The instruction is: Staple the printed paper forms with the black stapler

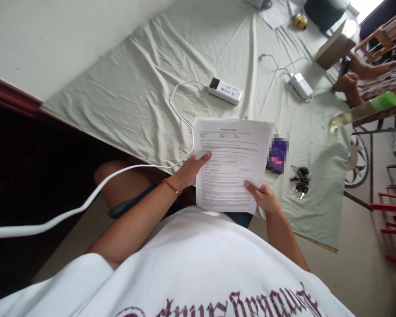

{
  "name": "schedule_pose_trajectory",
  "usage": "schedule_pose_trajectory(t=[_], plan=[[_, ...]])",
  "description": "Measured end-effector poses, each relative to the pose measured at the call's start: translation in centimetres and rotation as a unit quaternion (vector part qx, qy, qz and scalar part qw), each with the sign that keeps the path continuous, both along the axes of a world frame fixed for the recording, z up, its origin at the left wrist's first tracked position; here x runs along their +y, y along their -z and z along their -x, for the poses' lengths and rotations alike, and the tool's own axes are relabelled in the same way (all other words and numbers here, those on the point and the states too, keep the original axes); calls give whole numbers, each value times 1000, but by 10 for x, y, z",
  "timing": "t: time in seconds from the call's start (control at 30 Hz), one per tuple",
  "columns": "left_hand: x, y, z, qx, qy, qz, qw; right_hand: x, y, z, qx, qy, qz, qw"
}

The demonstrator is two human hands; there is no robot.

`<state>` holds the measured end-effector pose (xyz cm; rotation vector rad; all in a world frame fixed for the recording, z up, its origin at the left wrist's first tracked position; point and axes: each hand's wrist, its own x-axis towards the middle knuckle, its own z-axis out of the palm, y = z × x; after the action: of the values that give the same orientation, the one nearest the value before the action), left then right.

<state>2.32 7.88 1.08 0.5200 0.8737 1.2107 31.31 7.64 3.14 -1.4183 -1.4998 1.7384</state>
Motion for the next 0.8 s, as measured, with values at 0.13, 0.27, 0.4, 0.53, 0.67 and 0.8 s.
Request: schedule_pose_trajectory(t=[0.13,0.27,0.4,0.53,0.67,0.8], plan=[[3,-1,-7,11,7,23,1000,19,-5,-3,-63,63,-137,987],[3,-2,-12,39,43,39,998,53,-28,1,-182,167,-387,888],[2,0,-14,61,85,22,994,84,-67,30,-253,21,-542,801],[0,6,-13,82,102,21,991,100,-85,75,-289,-132,-547,774],[-5,10,-10,67,95,3,993,103,-82,101,-308,-216,-509,775],[-5,8,-9,24,70,-3,997,104,-80,103,-303,-212,-483,794]])
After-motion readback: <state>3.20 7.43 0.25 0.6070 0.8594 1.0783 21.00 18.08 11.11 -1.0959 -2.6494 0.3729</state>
